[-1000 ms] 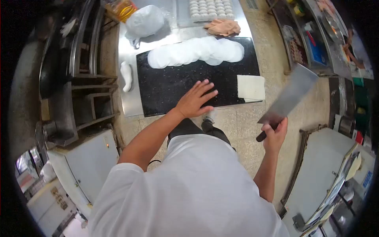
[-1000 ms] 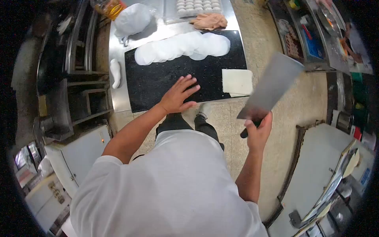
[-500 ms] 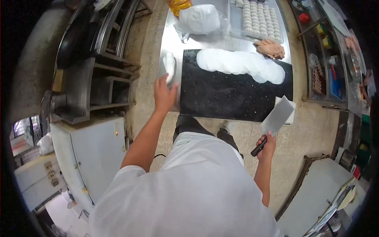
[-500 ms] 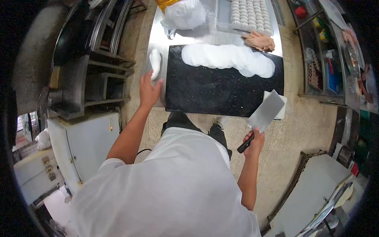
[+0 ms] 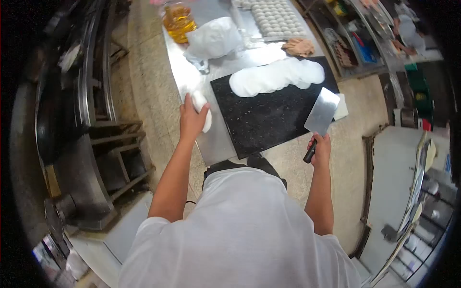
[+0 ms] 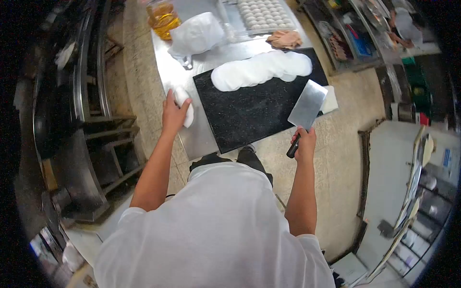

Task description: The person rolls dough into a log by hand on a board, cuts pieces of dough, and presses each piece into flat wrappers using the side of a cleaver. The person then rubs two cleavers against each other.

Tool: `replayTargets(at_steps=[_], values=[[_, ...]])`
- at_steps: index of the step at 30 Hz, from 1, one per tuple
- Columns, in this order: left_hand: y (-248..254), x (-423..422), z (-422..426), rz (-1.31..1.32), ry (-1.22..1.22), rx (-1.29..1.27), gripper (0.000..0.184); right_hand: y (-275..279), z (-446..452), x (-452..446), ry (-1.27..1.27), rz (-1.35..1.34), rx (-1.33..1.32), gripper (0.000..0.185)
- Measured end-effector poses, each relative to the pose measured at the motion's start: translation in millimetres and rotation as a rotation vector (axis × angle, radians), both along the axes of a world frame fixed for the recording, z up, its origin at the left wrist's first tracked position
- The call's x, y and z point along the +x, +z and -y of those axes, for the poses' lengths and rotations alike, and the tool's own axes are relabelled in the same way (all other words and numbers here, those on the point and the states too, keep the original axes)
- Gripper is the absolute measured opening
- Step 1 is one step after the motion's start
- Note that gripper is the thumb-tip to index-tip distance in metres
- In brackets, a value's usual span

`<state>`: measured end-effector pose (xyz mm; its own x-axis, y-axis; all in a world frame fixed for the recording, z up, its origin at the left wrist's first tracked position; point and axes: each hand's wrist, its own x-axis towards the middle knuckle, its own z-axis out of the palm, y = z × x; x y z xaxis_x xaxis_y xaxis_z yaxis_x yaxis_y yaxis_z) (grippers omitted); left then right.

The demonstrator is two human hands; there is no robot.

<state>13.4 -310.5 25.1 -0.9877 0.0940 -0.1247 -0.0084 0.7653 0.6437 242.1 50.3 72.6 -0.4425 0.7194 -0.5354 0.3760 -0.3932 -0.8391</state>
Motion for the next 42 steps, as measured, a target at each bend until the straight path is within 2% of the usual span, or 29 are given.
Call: replayTargets(at_steps=[4, 9, 12, 15, 17, 18, 21, 22, 23, 25, 26, 28, 29, 31, 33, 35, 38, 42], values=[[-6.9, -1.3, 6.4, -0.037, -0.030, 0.073, 0.085, 13.9, -2.9, 25.6, -0.076, 0.058, 0.046, 0.014], [-5.1, -2.3, -5.5, 0.007, -0.001, -0.013, 0.090, 23.7, -36.2, 36.4, -0.074, -0.048, 0.162, 0.021], [2.4, 3.6, -23.4, 0.005, 0.153, -0.143, 0.099, -3.8, -88.5, 21.2, -0.016, -0.053, 0.135, 0.025], [-16.0, 0.4, -26.5, -0.068, 0.225, -0.159, 0.095, -43.5, -140.6, 1.7, 0.034, -0.018, 0.016, 0.030], [-33.6, -10.7, -24.7, -0.096, 0.252, -0.167, 0.093, -63.8, -166.0, -11.0, 0.094, 0.091, 0.139, 0.032], [-29.4, -7.2, -25.2, -0.095, 0.245, -0.178, 0.090, -52.8, -163.3, -16.6, 0.042, 0.084, 0.122, 0.035], [-16.1, -3.8, -33.4, -0.017, 0.306, -0.189, 0.087, -76.9, -180.3, -4.1, 0.149, 0.009, 0.183, 0.037], [-17.1, -2.9, -34.4, -0.050, 0.310, -0.180, 0.085, -64.1, -177.0, -5.7, 0.158, 0.068, 0.112, 0.037], [-19.4, -0.2, -35.8, -0.052, 0.324, -0.179, 0.085, -75.2, -184.5, -0.9, 0.172, 0.064, 0.113, 0.037], [-7.8, 5.5, -42.3, -0.089, 0.319, -0.218, 0.082, -101.5, -193.7, 2.9, 0.237, 0.040, 0.336, 0.031], [-2.9, 8.0, -46.5, -0.094, 0.329, -0.219, 0.082, -102.3, -197.8, 7.2, 0.249, 0.048, 0.284, 0.030], [5.0, 9.2, -60.0, -0.419, 0.099, -0.359, 0.075, -91.7, -199.8, 7.1, 0.268, 0.071, 0.318, 0.029], [7.7, 5.8, -69.8, -0.420, 0.098, -0.358, 0.075, -88.0, -198.2, 7.9, 0.281, 0.104, 0.351, 0.029], [15.3, -5.4, -100.4, -0.350, -0.242, -0.021, 0.064, -87.6, -204.1, 9.8, 0.272, 0.130, 0.388, 0.029], [25.7, -11.2, -139.9, -0.443, -0.439, -0.234, 0.054, -80.8, -200.0, 10.6, 0.243, 0.164, 0.427, 0.029], [34.1, -23.7, -174.4, -0.402, -0.619, -0.201, 0.051, -53.3, -185.6, 9.2, 0.225, 0.235, 0.662, 0.028], [21.9, -50.7, -220.2, -0.405, -0.863, -0.139, 0.052, -45.1, -170.6, 19.2, 0.245, 0.229, 0.746, 0.025], [-0.7, -73.5, -254.6, -0.345, -1.002, -0.139, 0.056, -26.7, -134.9, 33.0, 0.139, 0.216, 0.808, 0.016]])
